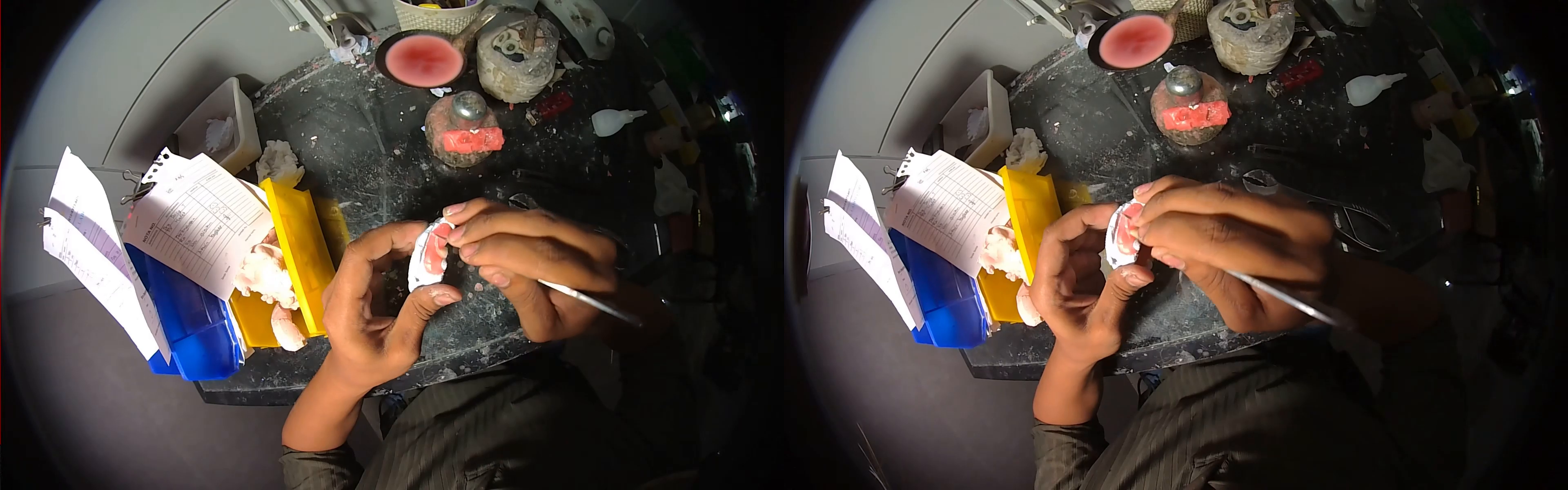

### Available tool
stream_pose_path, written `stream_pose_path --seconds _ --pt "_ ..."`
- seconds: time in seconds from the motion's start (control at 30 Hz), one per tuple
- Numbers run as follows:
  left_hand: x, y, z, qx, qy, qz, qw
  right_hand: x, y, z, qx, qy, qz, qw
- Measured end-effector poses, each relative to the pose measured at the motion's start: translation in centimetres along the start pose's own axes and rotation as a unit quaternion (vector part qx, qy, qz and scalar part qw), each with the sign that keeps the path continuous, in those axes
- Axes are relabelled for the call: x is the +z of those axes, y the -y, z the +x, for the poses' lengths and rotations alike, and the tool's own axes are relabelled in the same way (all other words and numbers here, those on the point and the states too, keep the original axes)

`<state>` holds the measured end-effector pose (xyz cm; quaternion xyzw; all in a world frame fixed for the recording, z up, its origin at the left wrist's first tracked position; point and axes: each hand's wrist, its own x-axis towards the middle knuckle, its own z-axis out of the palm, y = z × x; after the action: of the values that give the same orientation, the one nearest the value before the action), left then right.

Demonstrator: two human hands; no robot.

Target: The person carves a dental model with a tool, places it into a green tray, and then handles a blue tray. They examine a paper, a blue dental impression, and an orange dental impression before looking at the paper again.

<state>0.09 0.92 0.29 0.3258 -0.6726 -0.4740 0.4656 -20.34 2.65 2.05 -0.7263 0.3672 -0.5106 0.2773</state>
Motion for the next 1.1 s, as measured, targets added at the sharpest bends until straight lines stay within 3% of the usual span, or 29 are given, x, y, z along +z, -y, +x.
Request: stream_pose_path --seconds 0.1,0.33,0.43,0.53,0.6,0.67,0.77,0.87,0.93,1.1 --pt "-0.24 0.02 -0.09 -0.008 0.013 -0.022 1.000 0.23 -0.16 0.37 -0.110 0.038 -0.004 0.993" --pt "-0.23 -0.26 -0.18 -0.026 0.016 -0.043 0.999 0.61 -0.49 0.01 -0.073 -0.021 0.005 0.997" --pt "-0.44 0.06 0.09 0.018 0.026 -0.017 0.999 0.40 -0.06 0.41 -0.095 0.012 0.004 0.995" --pt "-0.37 -0.05 0.06 0.005 0.021 -0.031 0.999 0.45 -0.17 0.19 -0.099 0.019 0.043 0.994" --pt "-0.30 -0.32 -0.15 -0.014 0.020 -0.040 0.999 0.35 -0.03 0.05 -0.050 -0.030 0.016 0.998" --pt "-0.30 -0.31 -0.19 -0.034 0.019 -0.049 0.998 0.29 0.18 0.02 -0.024 -0.012 -0.005 1.000" --pt "-0.42 0.05 0.06 0.009 0.026 -0.034 0.999 0.56 -0.11 0.27 -0.108 0.032 0.005 0.994" --pt "-0.37 0.06 -0.01 0.009 0.021 -0.035 0.999 0.48 -0.13 -0.07 -0.074 0.016 0.043 0.996" --pt "-0.31 -0.34 -0.29 -0.039 0.016 -0.051 0.998 0.34 0.25 -0.02 -0.033 -0.027 0.021 0.999" --pt "-0.37 0.04 -0.05 -0.003 0.018 -0.040 0.999 0.40 -0.01 0.27 -0.109 0.039 0.001 0.993"
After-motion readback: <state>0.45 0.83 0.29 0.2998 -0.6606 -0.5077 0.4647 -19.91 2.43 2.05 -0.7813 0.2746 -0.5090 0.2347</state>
